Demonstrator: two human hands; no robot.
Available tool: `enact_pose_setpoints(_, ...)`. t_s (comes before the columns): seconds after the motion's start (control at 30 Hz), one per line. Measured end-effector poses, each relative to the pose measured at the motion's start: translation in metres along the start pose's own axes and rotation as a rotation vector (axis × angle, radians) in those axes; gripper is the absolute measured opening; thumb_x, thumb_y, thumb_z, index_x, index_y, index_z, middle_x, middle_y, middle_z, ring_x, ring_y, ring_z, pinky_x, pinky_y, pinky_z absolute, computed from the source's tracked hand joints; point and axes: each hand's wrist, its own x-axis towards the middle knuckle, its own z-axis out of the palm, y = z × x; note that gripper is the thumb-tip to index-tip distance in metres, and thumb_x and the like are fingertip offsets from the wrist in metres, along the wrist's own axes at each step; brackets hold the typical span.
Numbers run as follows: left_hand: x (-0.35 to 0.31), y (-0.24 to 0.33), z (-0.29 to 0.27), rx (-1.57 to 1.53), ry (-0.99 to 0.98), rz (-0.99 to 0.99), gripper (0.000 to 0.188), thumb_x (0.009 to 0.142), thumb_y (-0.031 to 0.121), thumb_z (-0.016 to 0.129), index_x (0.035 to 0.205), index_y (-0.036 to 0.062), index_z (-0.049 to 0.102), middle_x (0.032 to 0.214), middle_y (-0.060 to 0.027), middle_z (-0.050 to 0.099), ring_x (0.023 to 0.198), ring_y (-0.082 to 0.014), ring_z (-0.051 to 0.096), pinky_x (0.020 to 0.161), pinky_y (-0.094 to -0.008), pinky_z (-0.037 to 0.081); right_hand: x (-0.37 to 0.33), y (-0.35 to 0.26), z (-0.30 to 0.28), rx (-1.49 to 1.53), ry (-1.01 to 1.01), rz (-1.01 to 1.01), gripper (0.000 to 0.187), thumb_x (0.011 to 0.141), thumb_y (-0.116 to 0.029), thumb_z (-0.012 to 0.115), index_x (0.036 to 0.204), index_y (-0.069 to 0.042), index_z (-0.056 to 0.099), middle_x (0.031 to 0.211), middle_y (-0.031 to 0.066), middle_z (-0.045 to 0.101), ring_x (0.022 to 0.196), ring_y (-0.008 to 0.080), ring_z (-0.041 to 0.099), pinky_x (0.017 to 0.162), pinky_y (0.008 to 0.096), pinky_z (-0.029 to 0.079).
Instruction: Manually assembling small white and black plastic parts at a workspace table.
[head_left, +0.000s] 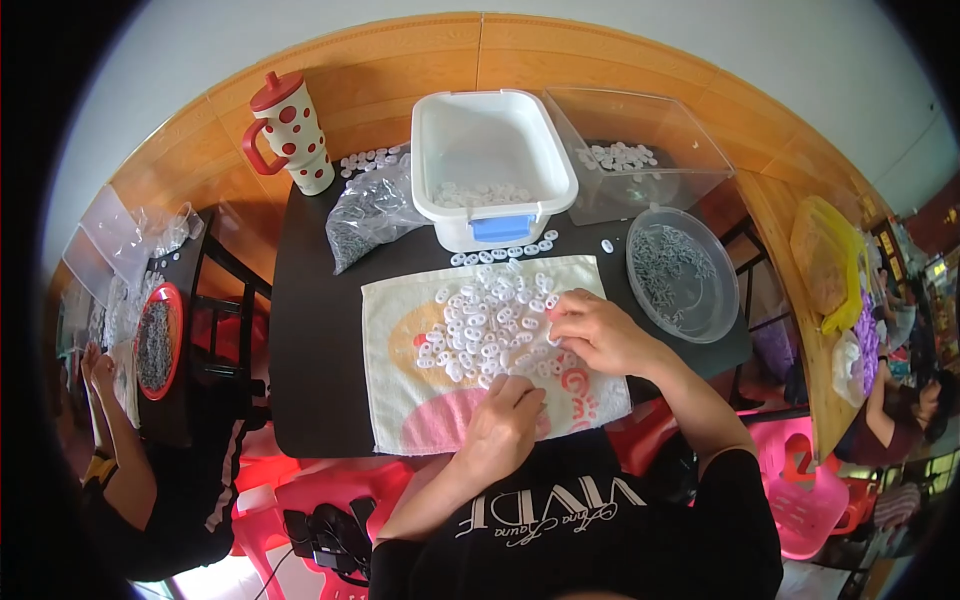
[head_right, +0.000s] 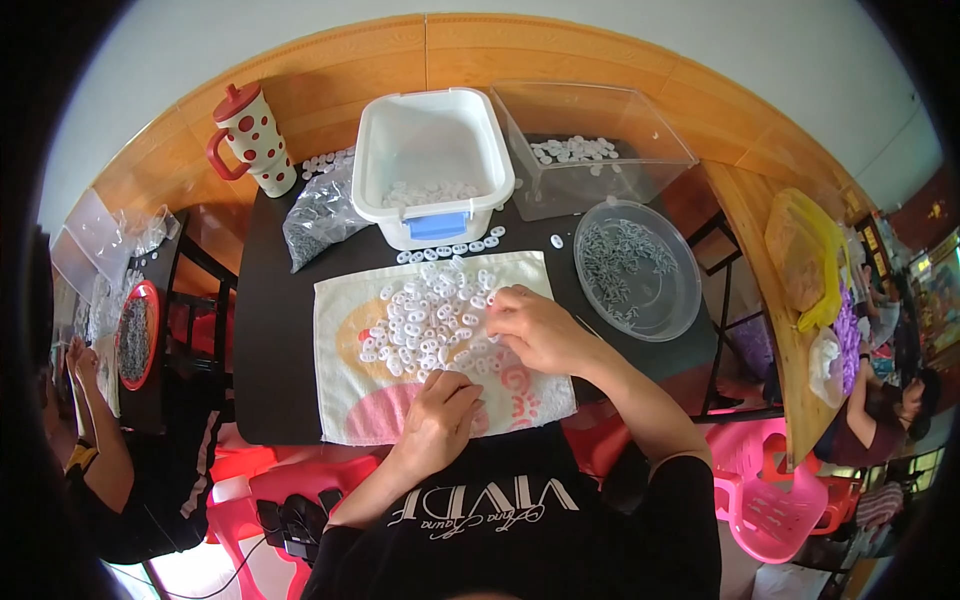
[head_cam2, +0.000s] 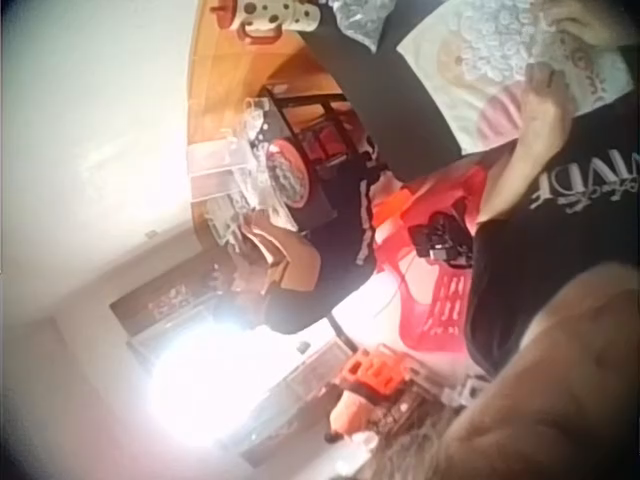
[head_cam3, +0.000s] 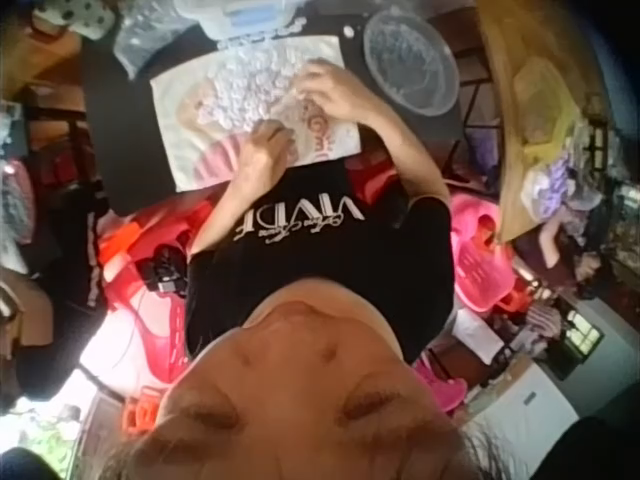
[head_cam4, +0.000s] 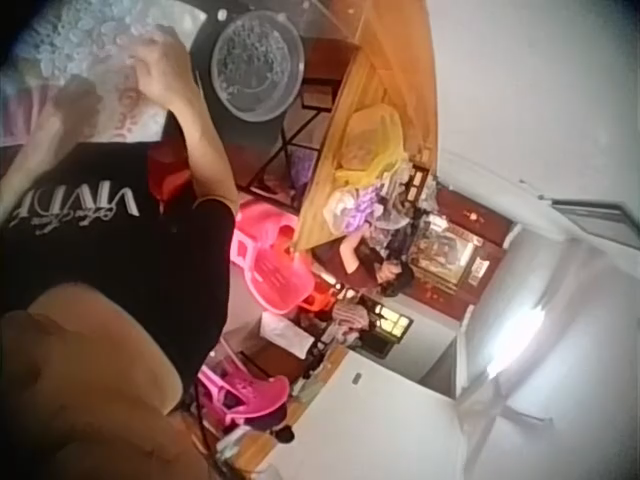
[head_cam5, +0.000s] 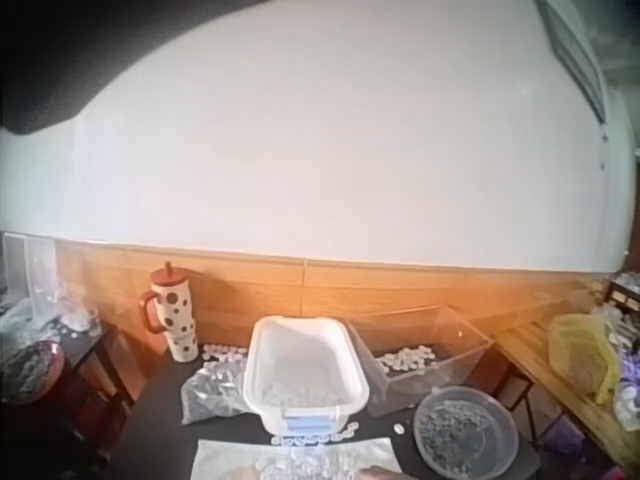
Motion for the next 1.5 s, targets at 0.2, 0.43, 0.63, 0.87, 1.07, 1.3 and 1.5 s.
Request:
enact_pose_setpoints(0.2, 0.0, 0.0, 0.002, 0.031, 0.005, 0.005, 0.025, 0.072, -0.01, 0.07, 0.097, -0.0041, 0.068, 0.094, -0.015, 0.062, 0.084, -0.0338, 0.061, 0.072, -0.0394, 0.052, 0.022, -0.008, 0.016, 0.019, 0.124, -0.048, 0.008, 0.078, -0.004, 0.068, 0.086, -0.003, 0.07, 0.095, 0.0121, 0.06, 0.095, 0.0317, 0.06, 0.08, 0.0401, 0.05)
enact_pose_setpoints(0.43, 0.0, 0.0, 0.003, 0.031, 0.026, 0.005, 0.025, 0.072, -0.009, 0.07, 0.096, -0.0037, 0.069, 0.093, -0.0148, 0.063, 0.085, -0.0343, 0.062, 0.073, -0.0398, 0.053, 0.037, -0.014, 0.036, -0.098, 0.144, 0.013, 0.003, 0.077, -0.006, 0.069, 0.078, -0.005, 0.067, 0.091, 0.0104, 0.059, 0.089, 0.0318, 0.059, 0.075, 0.0418, 0.05)
enact_pose_setpoints(0.63, -0.006, 0.002, 0.003, -0.098, 0.245, -0.119, 0.024, 0.076, -0.01, 0.071, 0.099, -0.0033, 0.068, 0.095, -0.0131, 0.066, 0.077, -0.0234, 0.063, 0.067, -0.0318, 0.052, 0.013, -0.022, 0.032, 0.176, 0.264, -0.008, 0.01, 0.076, -0.001, 0.067, 0.085, -0.004, 0.064, 0.089, 0.0112, 0.062, 0.084, 0.0334, 0.062, 0.072, 0.0443, 0.049)
enact_pose_setpoints(0.87, 0.012, -0.001, -0.002, -0.236, 0.305, -0.12, 0.018, 0.085, -0.011, 0.067, 0.101, -0.0029, 0.07, 0.084, -0.0085, 0.069, 0.069, -0.0121, 0.062, 0.06, -0.024, 0.049, -0.014, -0.044, 0.035, 0.142, 0.339, -0.134, 0.022, 0.076, -0.001, 0.067, 0.096, -0.008, 0.06, 0.09, 0.0092, 0.062, 0.081, 0.0328, 0.062, 0.071, 0.0436, 0.05)
enact_pose_setpoints(1.07, 0.008, 0.006, 0.005, -0.695, 0.248, -0.448, 0.009, 0.092, -0.005, 0.064, 0.098, -0.0025, 0.07, 0.079, -0.0107, 0.072, 0.066, -0.0143, 0.068, 0.056, -0.0234, 0.053, -0.057, -0.009, -0.029, -0.117, 0.506, 0.037, 0.016, 0.077, 0.002, 0.07, 0.09, -0.004, 0.065, 0.087, 0.0106, 0.062, 0.08, 0.0306, 0.063, 0.068, 0.0408, 0.049)
enact_pose_setpoints(1.3, 0.013, -0.01, 0.014, -1.018, 0.163, -0.484, 0.021, 0.081, -0.015, 0.068, 0.096, -0.0022, 0.07, 0.088, -0.0097, 0.071, 0.071, -0.0155, 0.069, 0.057, -0.0238, 0.054, -0.147, 0.082, -0.089, -0.22, 0.371, 0.6, 0.015, 0.075, 0.005, 0.065, 0.087, -0.003, 0.065, 0.083, 0.0121, 0.065, 0.082, 0.0341, 0.065, 0.069, 0.0423, 0.05)
enact_pose_setpoints(1.5, 0.021, 0.01, 0.019, -0.993, 0.18, -0.566, 0.028, 0.078, -0.019, 0.068, 0.099, -0.0005, 0.072, 0.086, -0.0061, 0.069, 0.069, -0.0108, 0.066, 0.058, -0.0212, 0.052, -0.134, 0.084, -0.079, -0.308, 0.24, 0.373, 0.013, 0.075, 0.003, 0.064, 0.086, -0.004, 0.064, 0.084, 0.0125, 0.065, 0.088, 0.0352, 0.064, 0.074, 0.045, 0.05)
